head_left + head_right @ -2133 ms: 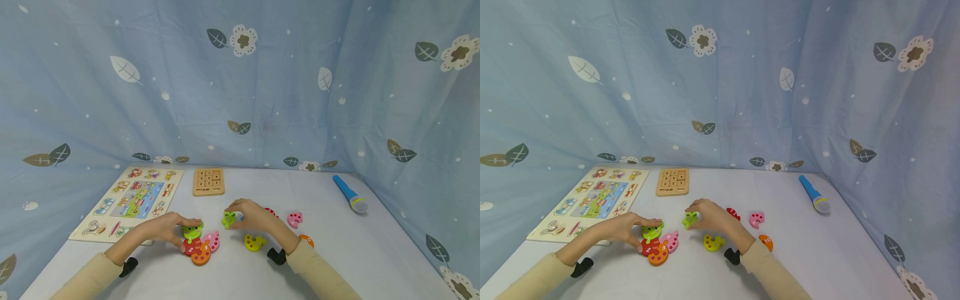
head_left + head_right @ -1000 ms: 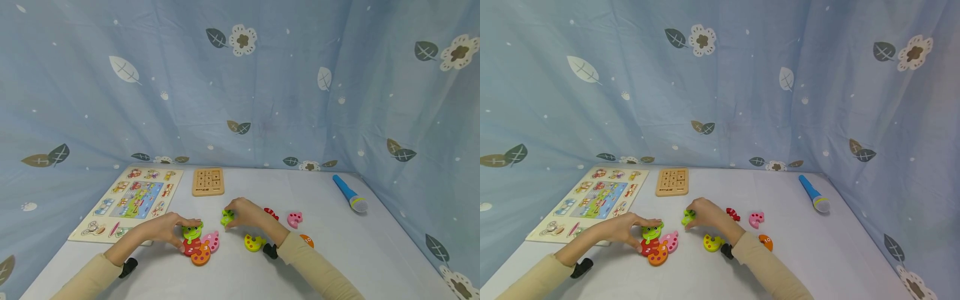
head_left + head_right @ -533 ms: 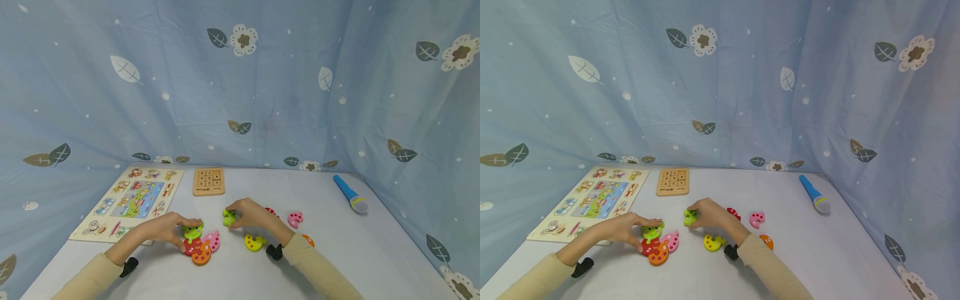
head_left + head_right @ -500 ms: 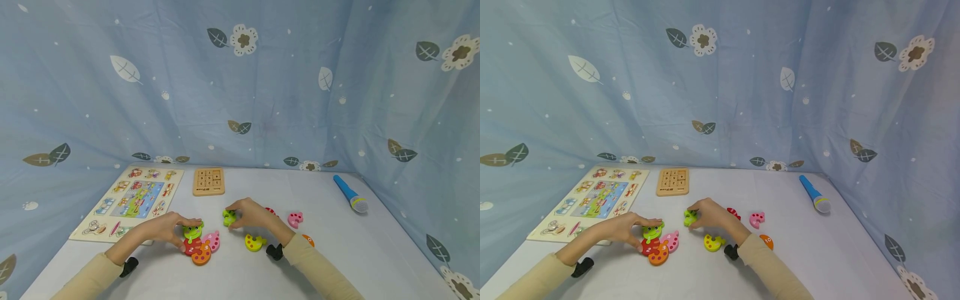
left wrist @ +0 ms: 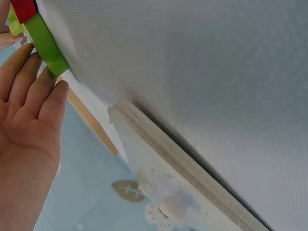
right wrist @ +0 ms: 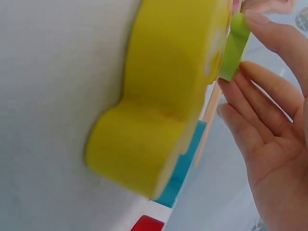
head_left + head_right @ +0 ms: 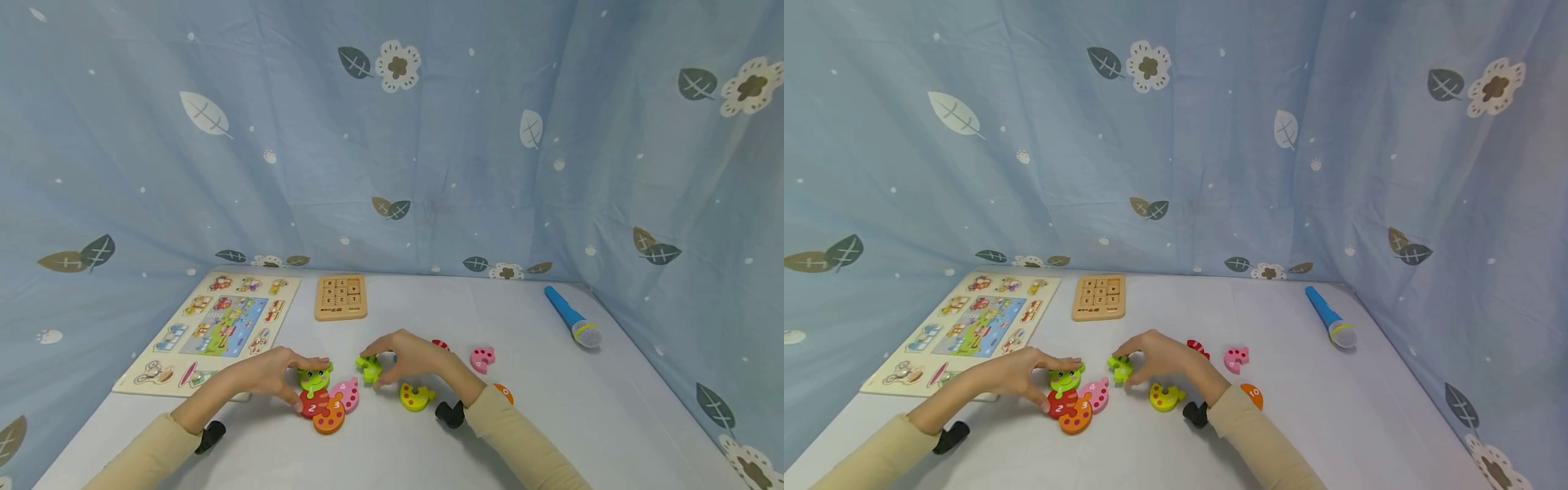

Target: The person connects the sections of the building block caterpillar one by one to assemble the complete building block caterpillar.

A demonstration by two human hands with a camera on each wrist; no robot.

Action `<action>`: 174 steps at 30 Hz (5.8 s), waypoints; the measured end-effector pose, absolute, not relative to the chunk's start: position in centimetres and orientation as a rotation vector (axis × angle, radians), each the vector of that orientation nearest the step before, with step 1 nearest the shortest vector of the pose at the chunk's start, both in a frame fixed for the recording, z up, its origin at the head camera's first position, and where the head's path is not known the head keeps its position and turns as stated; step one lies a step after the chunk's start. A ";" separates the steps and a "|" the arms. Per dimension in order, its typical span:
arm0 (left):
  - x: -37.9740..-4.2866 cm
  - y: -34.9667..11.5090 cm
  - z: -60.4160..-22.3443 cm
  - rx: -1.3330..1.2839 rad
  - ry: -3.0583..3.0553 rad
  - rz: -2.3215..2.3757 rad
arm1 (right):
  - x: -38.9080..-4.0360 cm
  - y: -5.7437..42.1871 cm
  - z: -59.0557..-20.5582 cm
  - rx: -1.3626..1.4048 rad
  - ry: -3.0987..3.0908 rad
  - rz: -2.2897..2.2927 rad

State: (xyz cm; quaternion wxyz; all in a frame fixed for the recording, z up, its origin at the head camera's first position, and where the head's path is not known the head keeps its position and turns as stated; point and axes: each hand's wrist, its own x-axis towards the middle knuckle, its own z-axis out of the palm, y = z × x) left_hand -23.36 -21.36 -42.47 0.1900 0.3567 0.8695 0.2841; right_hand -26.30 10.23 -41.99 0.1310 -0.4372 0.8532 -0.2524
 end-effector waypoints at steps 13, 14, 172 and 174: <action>-23.4 -21.3 -42.4 1.023 2.447 0.789 | -25.9 9.0 -41.4 -1.411 2.390 -0.659; -23.4 -21.3 -42.4 1.025 2.446 0.790 | -25.9 8.9 -41.4 -1.416 2.387 -0.646; -23.4 -21.4 -42.2 1.036 2.451 0.785 | -26.8 17.0 -42.1 -1.051 2.733 -0.732; -23.3 -21.3 -42.2 1.050 2.450 0.786 | -26.9 16.6 -42.3 -1.056 2.730 -0.718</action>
